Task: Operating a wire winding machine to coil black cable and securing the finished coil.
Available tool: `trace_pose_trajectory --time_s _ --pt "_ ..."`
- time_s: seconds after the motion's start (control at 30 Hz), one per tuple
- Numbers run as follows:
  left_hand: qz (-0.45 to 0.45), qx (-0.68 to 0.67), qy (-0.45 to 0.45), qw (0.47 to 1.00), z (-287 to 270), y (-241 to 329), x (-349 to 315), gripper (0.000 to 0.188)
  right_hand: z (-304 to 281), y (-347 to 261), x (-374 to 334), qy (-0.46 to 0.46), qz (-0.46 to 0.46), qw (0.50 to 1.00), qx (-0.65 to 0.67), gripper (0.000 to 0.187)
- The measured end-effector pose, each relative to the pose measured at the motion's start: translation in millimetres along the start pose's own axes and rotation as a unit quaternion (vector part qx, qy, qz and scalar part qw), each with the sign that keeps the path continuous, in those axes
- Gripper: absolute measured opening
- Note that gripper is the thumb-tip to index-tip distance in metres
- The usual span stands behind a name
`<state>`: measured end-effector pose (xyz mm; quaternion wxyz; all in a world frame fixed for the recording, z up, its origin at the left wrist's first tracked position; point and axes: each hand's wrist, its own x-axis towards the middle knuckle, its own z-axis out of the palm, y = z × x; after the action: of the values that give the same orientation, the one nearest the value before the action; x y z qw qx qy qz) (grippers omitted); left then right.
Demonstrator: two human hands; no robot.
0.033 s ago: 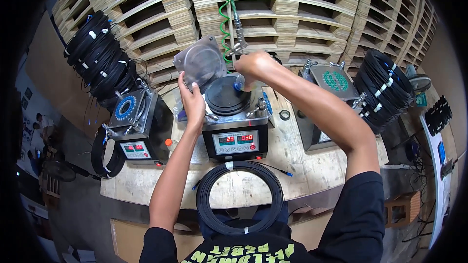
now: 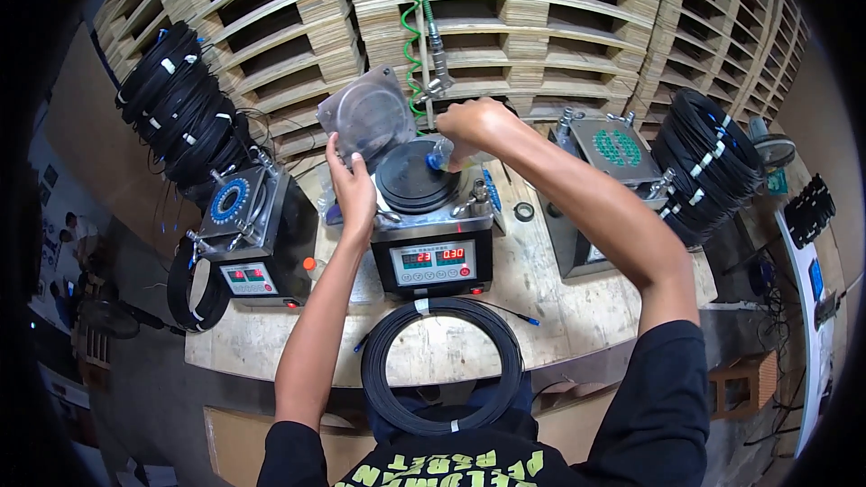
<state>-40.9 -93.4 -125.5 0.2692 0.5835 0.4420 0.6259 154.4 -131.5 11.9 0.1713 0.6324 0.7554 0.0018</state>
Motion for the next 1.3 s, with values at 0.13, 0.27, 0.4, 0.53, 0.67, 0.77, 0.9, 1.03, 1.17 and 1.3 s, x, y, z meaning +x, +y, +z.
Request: trace_pose_trajectory --time_s 0.13,0.27,0.4,0.53,0.67,0.77,0.9,1.03,1.17,1.3 --pt "-0.002 -0.007 -0.011 1.000 10 2 -1 0.052 87 60 -19 0.159 -0.061 0.940 0.296 0.076" --pt "-0.021 -0.001 -0.014 1.000 12 4 -2 0.051 151 52 -71 0.301 0.011 0.779 0.550 0.070" --pt "0.021 -0.012 -0.010 1.000 10 -5 3 0.052 247 32 -86 0.345 0.042 0.648 0.678 0.076" --pt "-0.037 -0.014 -0.024 0.999 8 -7 7 0.054 320 1 -96 0.353 0.170 0.694 0.604 0.068" --pt "-0.070 -0.024 -0.037 0.997 13 -4 2 0.057 356 -19 -101 0.383 0.195 0.647 0.630 0.070" --pt "-0.089 0.000 -0.017 0.996 14 -9 2 0.054 353 -24 -103 0.364 0.224 0.663 0.615 0.074" --pt "-0.054 0.023 0.017 0.998 10 -25 6 0.048 329 -23 -103 0.387 0.161 0.720 0.554 0.081" --pt "-0.050 -0.012 0.032 0.998 16 -23 7 0.040 283 9 -85 0.462 0.140 0.638 0.600 0.052" --pt "-0.066 -0.032 0.042 0.996 11 -25 8 0.039 158 18 -47 0.422 0.031 0.667 0.614 0.030" --pt "-0.141 -0.086 0.017 0.986 13 -17 11 0.043 45 6 27 0.308 -0.106 0.704 0.631 0.031"
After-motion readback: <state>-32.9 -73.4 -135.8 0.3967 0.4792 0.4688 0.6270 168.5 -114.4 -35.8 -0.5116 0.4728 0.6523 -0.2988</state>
